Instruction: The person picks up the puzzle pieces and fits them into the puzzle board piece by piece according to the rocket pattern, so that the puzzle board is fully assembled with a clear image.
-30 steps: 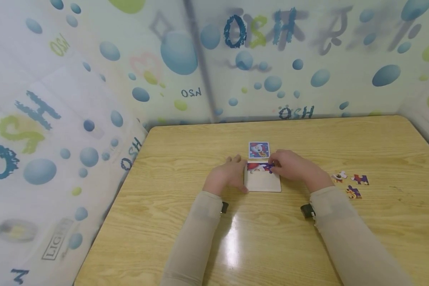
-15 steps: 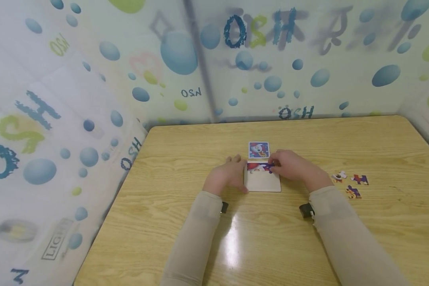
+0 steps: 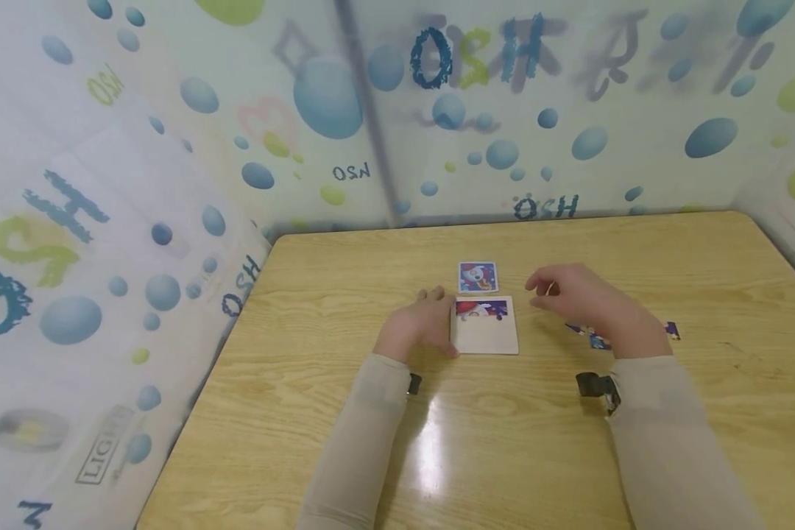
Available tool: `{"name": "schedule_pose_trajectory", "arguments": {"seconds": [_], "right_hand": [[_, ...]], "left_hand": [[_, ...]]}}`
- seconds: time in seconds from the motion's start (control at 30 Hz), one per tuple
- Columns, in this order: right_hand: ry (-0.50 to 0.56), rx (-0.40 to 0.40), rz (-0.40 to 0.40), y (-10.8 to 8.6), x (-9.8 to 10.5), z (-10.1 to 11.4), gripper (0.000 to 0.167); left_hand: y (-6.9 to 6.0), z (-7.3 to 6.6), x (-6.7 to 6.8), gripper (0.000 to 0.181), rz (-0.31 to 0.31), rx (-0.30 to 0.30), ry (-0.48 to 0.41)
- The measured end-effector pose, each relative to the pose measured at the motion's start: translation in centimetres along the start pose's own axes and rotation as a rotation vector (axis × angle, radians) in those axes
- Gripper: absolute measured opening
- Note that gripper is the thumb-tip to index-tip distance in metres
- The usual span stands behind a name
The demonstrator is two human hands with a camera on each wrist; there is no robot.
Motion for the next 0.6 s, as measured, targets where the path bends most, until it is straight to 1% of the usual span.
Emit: {"name": "schedule_pose_trajectory", "arguments": {"seconds": [0.2, 0.4, 0.6], "right_hand": [[0.005, -0.029, 0.0, -2.1, -0.3, -1.7, 0.037], [0.013, -0.085, -0.05, -3.9, -0.6, -3.6, 0.045], [0.04, -0.147, -0.072, -5.3, -0.6, -5.5, 0.051]], "left_hand": [[-0.1, 0.0, 0.0, 0.108, 0.002, -0.001, 0.008], [-0.2, -0.1, 0.2, 0.107, -0.003, -0.007, 0.016], [-0.2, -0.1, 0.1, 0.107, -0.004, -0.003, 0.011]]}}
Point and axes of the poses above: each hand's wrist, its own y-axis towards the middle knuckle, its own x-axis out of the back of the hand, z = x × y, the point moved 4 cm from there along y, towards the middle knuckle, and after that the axes turned 2 degrees about z, right-handed, at the moved point
